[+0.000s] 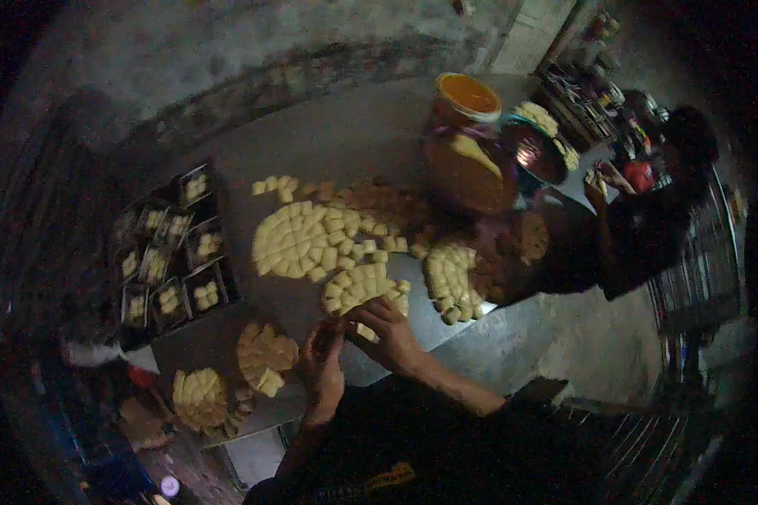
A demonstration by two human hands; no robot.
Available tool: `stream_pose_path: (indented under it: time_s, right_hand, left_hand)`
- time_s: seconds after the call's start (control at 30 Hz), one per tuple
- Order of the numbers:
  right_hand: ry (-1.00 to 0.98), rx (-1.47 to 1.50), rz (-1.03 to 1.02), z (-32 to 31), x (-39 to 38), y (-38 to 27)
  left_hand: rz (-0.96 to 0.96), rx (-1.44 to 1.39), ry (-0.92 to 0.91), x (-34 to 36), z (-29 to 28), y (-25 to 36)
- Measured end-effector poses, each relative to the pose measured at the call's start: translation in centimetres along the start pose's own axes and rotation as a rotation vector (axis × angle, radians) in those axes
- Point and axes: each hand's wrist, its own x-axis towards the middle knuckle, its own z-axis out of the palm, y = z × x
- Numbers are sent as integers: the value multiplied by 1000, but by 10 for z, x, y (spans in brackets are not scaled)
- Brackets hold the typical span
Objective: The person shapes pieces of dough into small rolls by hand, placing them onto trays and arranging them on the work table.
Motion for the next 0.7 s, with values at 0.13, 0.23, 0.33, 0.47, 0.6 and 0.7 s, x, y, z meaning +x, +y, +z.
stream_pose_path:
  time_s: [0.13,0.23,0.33,0.47,0.6,0.7]
  right_hand:
    - [194,64,95,-80,-49,15]
    - [279,107,243,-126,-69,30]
    - [254,632,398,-156,-88,49]
    - [89,999,541,-163,-132,81]
    - [-77,1011,342,-204,-105,69]
    - [-568,1289,417,-240,-81,71]
  left_hand:
    - [-194,-173,-226,-18,82,-12]
    - [339,388,-358,-18,147,8]
    - [877,581,-717,-11,170,3]
    - [1156,534,-995,-3,200,-5]
    - [1020,290,-1101,-2,222,-7]
    - [867,255,-999,-15,239,-9]
